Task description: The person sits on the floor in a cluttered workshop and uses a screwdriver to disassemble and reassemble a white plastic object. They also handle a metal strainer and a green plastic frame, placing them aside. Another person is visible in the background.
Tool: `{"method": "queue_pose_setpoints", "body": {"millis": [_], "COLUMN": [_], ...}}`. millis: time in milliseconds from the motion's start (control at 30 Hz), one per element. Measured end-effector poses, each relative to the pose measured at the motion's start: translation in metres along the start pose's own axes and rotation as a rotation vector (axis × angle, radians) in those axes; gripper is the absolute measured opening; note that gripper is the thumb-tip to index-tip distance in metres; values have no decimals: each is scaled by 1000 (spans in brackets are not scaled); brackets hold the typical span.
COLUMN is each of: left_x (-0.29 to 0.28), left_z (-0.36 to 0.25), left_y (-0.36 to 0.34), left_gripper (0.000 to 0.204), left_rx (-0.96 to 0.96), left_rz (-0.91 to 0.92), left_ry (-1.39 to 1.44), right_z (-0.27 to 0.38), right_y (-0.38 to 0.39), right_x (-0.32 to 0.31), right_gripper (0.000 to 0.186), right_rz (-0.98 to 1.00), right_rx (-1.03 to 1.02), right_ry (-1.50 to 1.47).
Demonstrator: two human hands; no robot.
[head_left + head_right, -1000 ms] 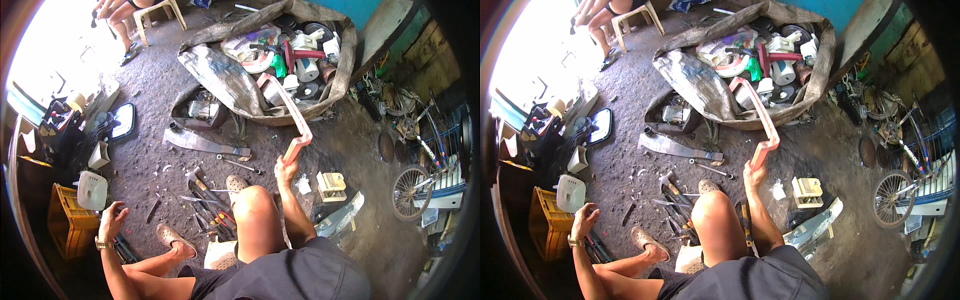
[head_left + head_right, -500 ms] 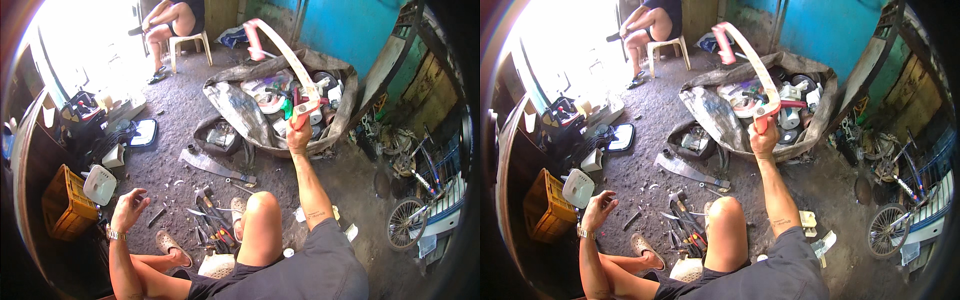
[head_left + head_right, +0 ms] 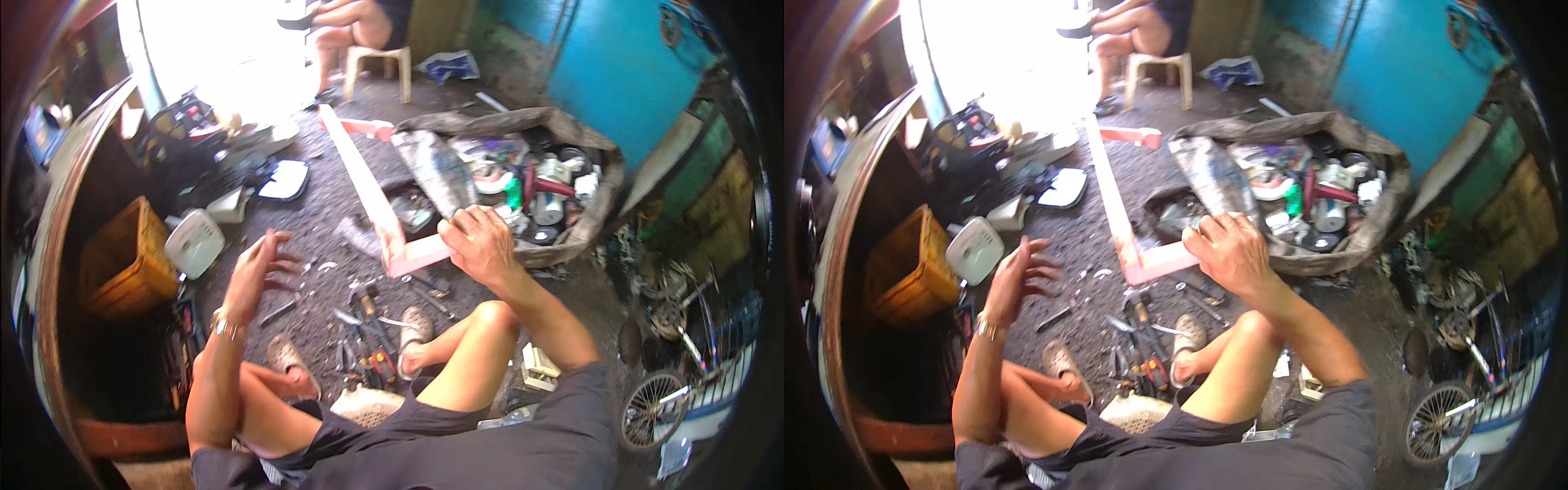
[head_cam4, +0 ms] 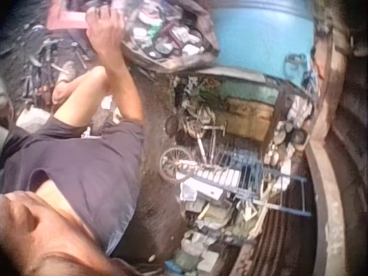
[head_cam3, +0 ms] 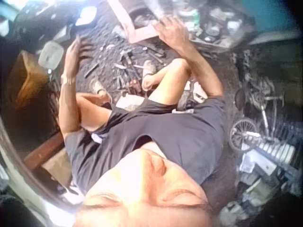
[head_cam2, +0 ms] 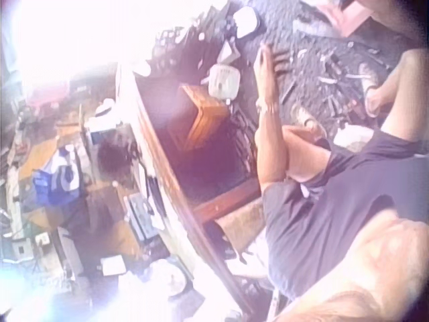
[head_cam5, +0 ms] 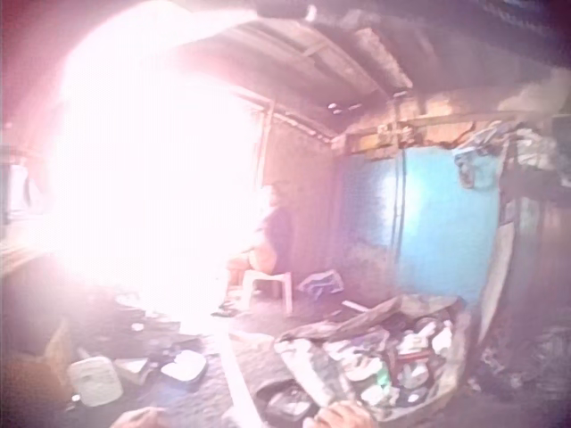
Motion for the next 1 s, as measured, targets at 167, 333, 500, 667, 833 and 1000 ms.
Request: {"method": "queue_pose_setpoints", "body": {"millis": [167, 333, 500, 667, 833, 1000], "left_x": [4, -20, -14, -28, -60, -77], "left_z": [59, 77, 23, 32, 48, 111], "left_y": [-22, -14, -11, -15, -15, -26], "left_gripper": [52, 36, 48, 57, 53, 35], "left_rx": [-261, -170, 118, 101, 126, -46], "left_rz": [-55, -371, -285, -368, -546, -757], "left_ry": [466, 585, 439, 468, 499, 523], "right_z": [96, 150, 152, 110, 73, 69], "right_y": [15, 18, 20, 9, 8, 71], "right_x": [34, 43, 58, 54, 21, 17], "right_gripper": [18, 26, 58, 59, 64, 31], "right_rz": [125, 240, 623, 490, 177, 60], "right_rx": [-472, -439, -322, -12, 350, 868], "right_ry": [-18, -37, 17, -230, -464, -973]}}
Point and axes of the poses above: each hand's wrist, its own y-axis away from the middle knuckle, its own x-axis out of the palm, z = x × y, the point moved 7 cm from there along -y, towards the middle knuckle, and after that the axes turned 8 degrees about x, right-handed, at the moved point
